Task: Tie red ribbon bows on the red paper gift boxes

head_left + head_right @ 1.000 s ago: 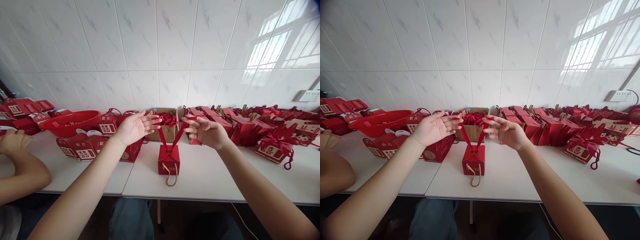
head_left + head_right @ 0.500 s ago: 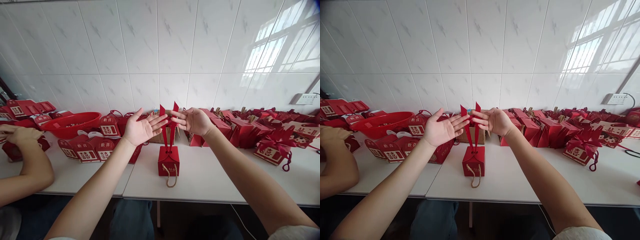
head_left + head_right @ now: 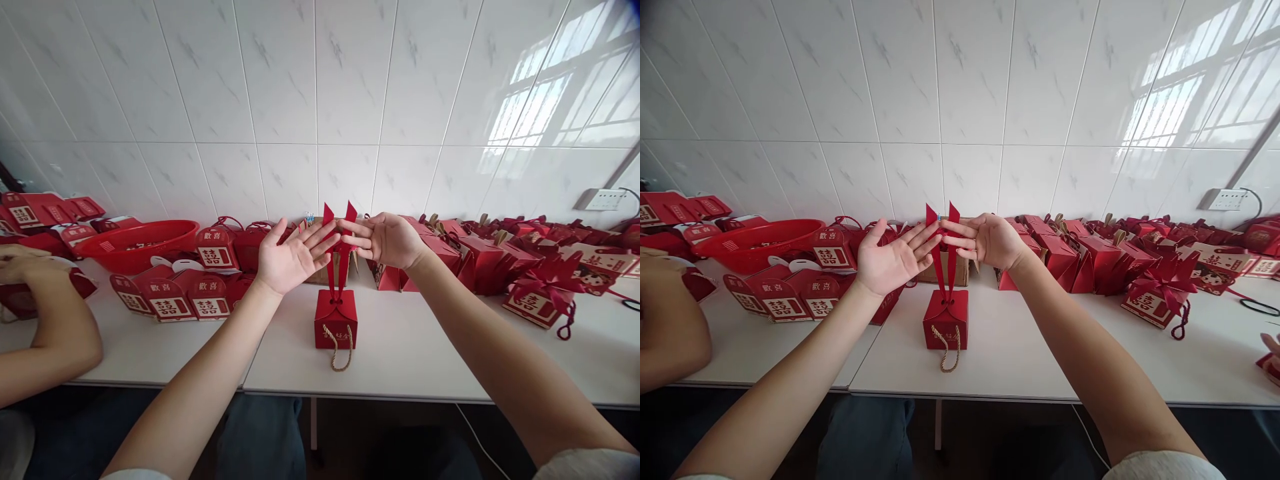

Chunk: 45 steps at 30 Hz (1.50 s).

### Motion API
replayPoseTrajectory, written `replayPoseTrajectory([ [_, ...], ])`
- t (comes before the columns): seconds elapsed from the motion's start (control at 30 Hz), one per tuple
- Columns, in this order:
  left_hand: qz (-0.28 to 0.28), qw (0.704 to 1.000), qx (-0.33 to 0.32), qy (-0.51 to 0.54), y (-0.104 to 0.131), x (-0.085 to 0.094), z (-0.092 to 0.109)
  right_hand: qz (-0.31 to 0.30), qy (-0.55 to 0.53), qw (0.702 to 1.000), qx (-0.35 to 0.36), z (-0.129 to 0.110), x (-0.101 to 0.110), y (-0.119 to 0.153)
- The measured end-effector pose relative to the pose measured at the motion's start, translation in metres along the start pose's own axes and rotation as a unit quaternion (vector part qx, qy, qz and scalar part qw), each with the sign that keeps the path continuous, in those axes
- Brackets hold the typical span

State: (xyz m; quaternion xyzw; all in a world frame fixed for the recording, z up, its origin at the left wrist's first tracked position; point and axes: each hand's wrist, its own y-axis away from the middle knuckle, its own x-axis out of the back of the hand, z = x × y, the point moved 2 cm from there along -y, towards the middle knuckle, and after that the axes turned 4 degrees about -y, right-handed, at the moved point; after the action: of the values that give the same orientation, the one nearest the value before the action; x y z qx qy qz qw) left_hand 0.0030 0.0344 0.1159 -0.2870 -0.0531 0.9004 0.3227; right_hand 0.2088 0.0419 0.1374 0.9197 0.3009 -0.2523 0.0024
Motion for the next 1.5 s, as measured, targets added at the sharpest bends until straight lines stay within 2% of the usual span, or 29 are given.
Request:
replayPoseTrajectory([
  [0.17,-0.019,0.999,-0.016,0.038,0.001,-0.001,-0.004,-0.005,-0.002,1.000,0.004,-0.002,-0.001,0.002],
  [0.3,-0.002,0.999,-0.039,0.026,0.002,-0.003,-0.006,-0.004,0.004,1.000,-0.006,-0.002,-0.003,0.002],
  [0.4,0.037,0.997,-0.064,-0.035,0.005,-0.002,-0.005,0.023,0.021,1.000,-0.003,-0.004,0.001,0.011],
  [0.47,0.082,0.986,-0.068,-0.129,0.011,0.004,-0.005,0.054,0.043,0.998,0.003,-0.006,0.009,0.023],
  [0.53,0.144,0.949,-0.048,-0.275,0.021,0.014,-0.010,0.098,0.078,0.992,0.008,-0.006,0.021,0.039],
  [0.6,0.199,0.876,-0.005,-0.439,0.032,0.029,-0.020,0.161,0.127,0.979,0.009,0.000,0.036,0.056],
  [0.63,0.204,0.834,0.024,-0.512,0.036,0.036,-0.026,0.198,0.160,0.967,0.009,0.005,0.044,0.063],
  [0.67,0.193,0.792,0.040,-0.578,0.040,0.042,-0.034,0.236,0.200,0.951,0.006,0.012,0.051,0.070],
  [0.73,0.114,0.721,0.046,-0.682,0.043,0.049,-0.050,0.290,0.304,0.908,0.000,0.030,0.060,0.077],
  [0.8,0.071,0.693,0.036,-0.717,0.041,0.052,-0.064,0.284,0.418,0.863,0.011,0.050,0.060,0.076],
  [0.97,0.011,0.664,0.011,-0.747,0.025,0.048,-0.078,0.090,0.588,0.802,0.050,0.096,0.040,0.048],
  [1.07,-0.018,0.648,0.015,-0.761,0.018,0.045,-0.077,0.025,0.634,0.773,0.023,0.110,0.032,0.027],
  [1.17,-0.038,0.639,0.034,-0.768,0.015,0.043,-0.074,-0.002,0.640,0.769,0.010,0.116,0.030,0.013],
  [1.3,-0.048,0.649,0.041,-0.758,0.014,0.038,-0.072,-0.025,0.635,0.771,0.047,0.120,0.026,0.007],
  [1.5,-0.032,0.681,0.051,-0.730,0.013,0.031,-0.076,0.030,0.650,0.759,0.022,0.127,0.025,0.007],
])
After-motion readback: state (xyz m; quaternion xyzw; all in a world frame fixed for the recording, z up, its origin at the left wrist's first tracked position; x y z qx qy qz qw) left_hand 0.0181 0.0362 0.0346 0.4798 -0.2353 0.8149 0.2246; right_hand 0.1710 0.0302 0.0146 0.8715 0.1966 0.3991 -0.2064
